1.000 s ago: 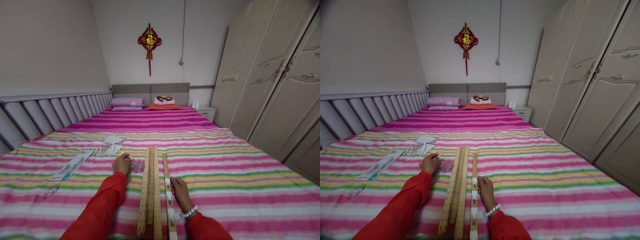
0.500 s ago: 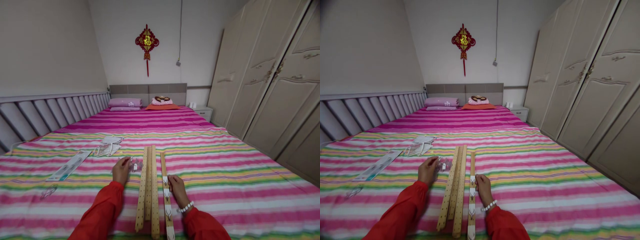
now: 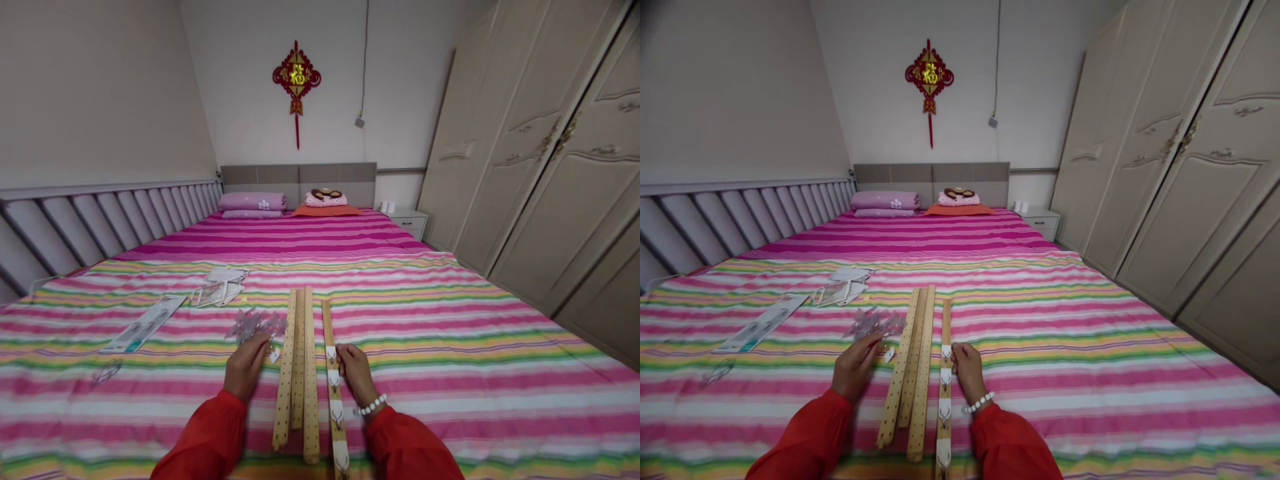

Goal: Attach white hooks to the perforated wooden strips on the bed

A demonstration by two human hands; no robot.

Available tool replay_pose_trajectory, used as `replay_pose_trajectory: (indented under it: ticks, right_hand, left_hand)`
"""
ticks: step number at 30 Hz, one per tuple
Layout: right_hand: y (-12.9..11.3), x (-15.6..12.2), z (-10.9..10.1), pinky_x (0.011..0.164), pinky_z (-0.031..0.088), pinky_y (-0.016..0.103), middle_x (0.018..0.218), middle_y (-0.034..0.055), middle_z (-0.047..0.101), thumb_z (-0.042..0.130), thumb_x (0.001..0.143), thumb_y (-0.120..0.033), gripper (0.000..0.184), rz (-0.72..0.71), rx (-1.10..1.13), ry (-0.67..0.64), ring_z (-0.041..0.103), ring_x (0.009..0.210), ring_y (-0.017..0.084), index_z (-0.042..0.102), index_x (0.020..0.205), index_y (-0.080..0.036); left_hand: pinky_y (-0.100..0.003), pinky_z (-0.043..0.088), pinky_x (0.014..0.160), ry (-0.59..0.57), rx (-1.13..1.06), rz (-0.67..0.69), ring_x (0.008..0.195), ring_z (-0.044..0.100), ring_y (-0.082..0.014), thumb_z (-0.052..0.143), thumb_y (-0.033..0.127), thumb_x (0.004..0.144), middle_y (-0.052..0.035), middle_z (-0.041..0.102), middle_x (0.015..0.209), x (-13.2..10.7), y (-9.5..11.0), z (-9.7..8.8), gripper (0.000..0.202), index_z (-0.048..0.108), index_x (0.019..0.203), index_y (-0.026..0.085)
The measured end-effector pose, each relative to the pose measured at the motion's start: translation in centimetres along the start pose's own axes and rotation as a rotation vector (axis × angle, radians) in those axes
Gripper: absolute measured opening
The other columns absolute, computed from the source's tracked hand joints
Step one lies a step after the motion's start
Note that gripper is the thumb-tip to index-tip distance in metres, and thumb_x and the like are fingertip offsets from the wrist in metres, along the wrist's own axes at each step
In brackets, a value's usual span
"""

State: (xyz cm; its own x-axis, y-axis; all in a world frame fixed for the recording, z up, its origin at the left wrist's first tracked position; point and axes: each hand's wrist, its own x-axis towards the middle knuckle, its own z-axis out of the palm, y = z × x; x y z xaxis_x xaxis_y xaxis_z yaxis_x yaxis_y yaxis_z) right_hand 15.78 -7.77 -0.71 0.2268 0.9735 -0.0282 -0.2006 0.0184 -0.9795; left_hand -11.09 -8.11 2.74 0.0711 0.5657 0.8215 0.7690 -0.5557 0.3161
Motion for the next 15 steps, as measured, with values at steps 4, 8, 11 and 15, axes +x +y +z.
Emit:
replay_pose_trajectory:
  ticks: [4,8,11,15]
  right_hand:
    - [-0.1,-0.1,0.0,0.037,0.026,0.023,0.038,-0.0064,0.046,0.065,0.066,-0.048,0.033,0.011,0.002,-0.01,0.036,0.033,0.008,0.055,0.054,-0.02]
    - [-0.2,-0.1,0.0,0.037,0.026,0.023,0.042,-0.0056,0.049,0.064,0.065,-0.049,0.033,-0.001,-0.004,-0.007,0.036,0.034,0.008,0.055,0.054,-0.02]
    - [-0.2,0.0,0.0,0.037,0.025,0.023,0.04,-0.0062,0.047,0.064,0.064,-0.051,0.034,0.0,-0.02,-0.006,0.036,0.033,0.009,0.054,0.054,-0.02]
    - [-0.2,-0.1,0.0,0.037,0.025,0.023,0.038,-0.0068,0.046,0.064,0.065,-0.051,0.034,0.005,-0.015,-0.01,0.035,0.033,0.008,0.055,0.054,-0.02]
  left_hand:
    - [-0.029,0.057,0.076,-0.014,0.071,0.026,0.082,0.071,-0.0182,0.054,0.028,0.088,-0.0042,0.076,0.092,-0.9,-0.7,0.8,0.02,0.071,0.096,0.023]
    - [-0.026,0.056,0.077,-0.09,0.08,0.096,0.082,0.071,-0.0167,0.051,0.025,0.089,-0.0044,0.076,0.091,-1.6,-1.1,1.2,0.021,0.071,0.095,0.023]
    - [-0.026,0.056,0.078,-0.067,0.114,0.121,0.083,0.071,-0.0165,0.05,0.024,0.09,-0.0047,0.076,0.091,-1.6,-1.2,1.3,0.022,0.071,0.096,0.023]
    - [-0.026,0.055,0.079,0.028,0.171,0.109,0.086,0.07,-0.0166,0.05,0.023,0.09,-0.0042,0.075,0.095,-1.1,-1.5,1.5,0.022,0.07,0.099,0.023]
